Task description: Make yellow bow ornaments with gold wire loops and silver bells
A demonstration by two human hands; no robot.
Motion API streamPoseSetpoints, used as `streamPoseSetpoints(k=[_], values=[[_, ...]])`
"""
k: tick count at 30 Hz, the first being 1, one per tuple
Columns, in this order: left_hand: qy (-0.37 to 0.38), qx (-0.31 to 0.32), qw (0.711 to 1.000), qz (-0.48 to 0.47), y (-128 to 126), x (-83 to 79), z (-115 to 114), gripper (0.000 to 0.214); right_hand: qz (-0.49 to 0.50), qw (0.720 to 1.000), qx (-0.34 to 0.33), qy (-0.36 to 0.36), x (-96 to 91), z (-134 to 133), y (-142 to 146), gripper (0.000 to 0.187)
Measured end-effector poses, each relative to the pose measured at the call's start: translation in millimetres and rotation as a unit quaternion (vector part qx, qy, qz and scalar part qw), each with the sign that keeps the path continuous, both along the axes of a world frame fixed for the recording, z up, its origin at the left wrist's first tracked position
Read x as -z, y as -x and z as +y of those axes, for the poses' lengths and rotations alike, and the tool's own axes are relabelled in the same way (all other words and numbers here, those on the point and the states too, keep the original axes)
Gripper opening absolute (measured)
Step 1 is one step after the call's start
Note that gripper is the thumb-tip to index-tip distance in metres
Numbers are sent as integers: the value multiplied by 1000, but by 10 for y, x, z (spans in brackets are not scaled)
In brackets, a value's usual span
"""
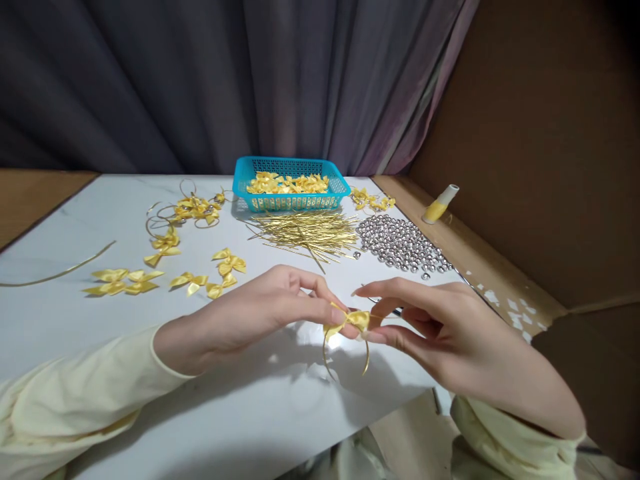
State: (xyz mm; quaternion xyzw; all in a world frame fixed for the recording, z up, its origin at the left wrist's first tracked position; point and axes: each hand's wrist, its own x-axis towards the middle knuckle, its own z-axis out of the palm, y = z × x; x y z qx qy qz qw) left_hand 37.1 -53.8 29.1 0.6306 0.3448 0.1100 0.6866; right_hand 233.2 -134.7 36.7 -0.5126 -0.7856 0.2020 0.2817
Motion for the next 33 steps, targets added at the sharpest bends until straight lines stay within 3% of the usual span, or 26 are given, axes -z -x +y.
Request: streamPoseSetpoints(k=[9, 33], values=[[-1, 3, 1000, 8, -8, -1, 12, 11, 9, 1000, 3, -10, -22, 7, 69, 10], [27, -11, 999, -31, -17, 7, 10, 12, 44, 998, 8, 43, 5, 18, 146, 12]])
